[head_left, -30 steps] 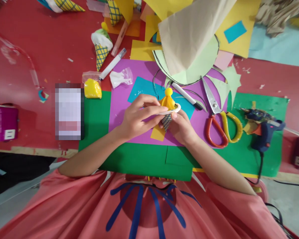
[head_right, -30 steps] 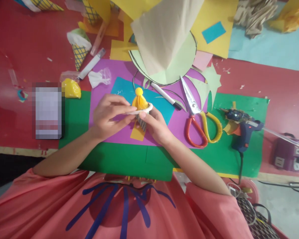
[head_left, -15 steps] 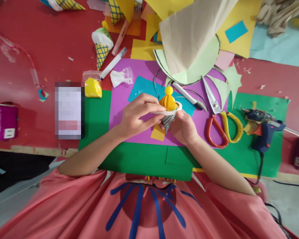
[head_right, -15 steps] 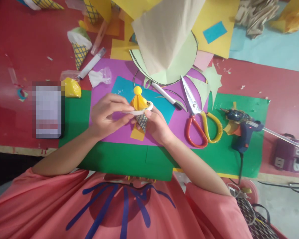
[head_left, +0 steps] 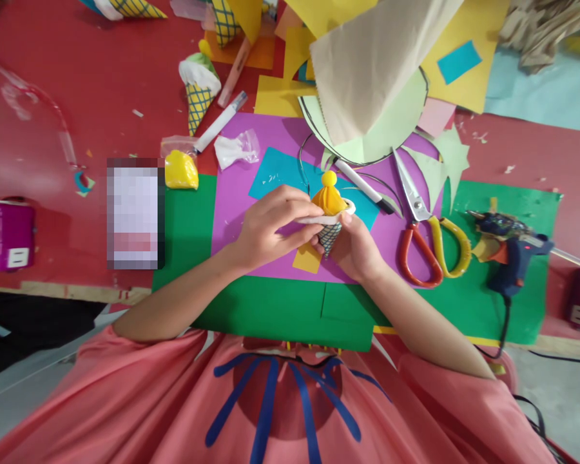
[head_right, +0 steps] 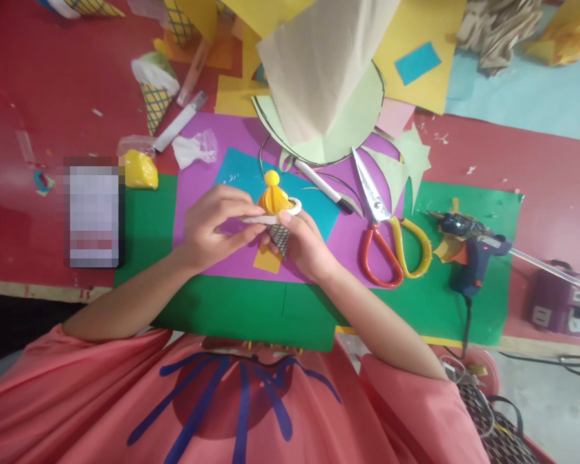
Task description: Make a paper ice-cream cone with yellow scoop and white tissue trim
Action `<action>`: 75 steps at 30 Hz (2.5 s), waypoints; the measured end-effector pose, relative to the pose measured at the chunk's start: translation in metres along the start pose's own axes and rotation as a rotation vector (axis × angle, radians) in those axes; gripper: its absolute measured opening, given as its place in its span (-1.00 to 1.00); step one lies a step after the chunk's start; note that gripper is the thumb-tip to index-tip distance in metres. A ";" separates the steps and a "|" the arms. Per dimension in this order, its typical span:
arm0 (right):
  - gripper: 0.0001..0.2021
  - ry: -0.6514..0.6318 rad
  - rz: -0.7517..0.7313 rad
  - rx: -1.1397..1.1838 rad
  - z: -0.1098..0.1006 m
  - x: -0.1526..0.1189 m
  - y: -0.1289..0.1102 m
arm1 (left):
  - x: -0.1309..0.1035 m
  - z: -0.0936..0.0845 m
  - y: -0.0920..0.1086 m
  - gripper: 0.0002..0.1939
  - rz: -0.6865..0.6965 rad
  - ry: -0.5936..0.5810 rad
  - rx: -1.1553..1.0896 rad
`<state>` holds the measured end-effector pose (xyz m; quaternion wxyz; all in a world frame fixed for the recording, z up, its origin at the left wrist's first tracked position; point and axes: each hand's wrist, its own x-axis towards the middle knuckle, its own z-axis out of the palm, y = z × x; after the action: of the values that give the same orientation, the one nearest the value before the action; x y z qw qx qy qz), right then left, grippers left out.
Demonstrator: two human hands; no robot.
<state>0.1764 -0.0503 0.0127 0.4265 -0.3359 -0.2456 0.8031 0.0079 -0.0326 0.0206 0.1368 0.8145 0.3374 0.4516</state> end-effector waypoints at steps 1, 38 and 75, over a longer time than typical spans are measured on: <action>-0.60 -0.006 -0.002 0.005 0.000 0.000 0.001 | 0.000 0.000 0.000 -0.85 0.011 0.005 0.002; -0.46 -0.172 0.090 0.008 0.002 -0.002 0.001 | -0.002 -0.004 0.002 -0.86 0.059 0.015 0.067; -0.44 -0.094 0.069 -0.009 -0.002 0.000 0.007 | -0.005 -0.002 0.000 -0.91 0.040 -0.002 0.132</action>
<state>0.1745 -0.0538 0.0071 0.3852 -0.3081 -0.2571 0.8310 0.0048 -0.0358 0.0185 0.0742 0.8287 0.3500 0.4305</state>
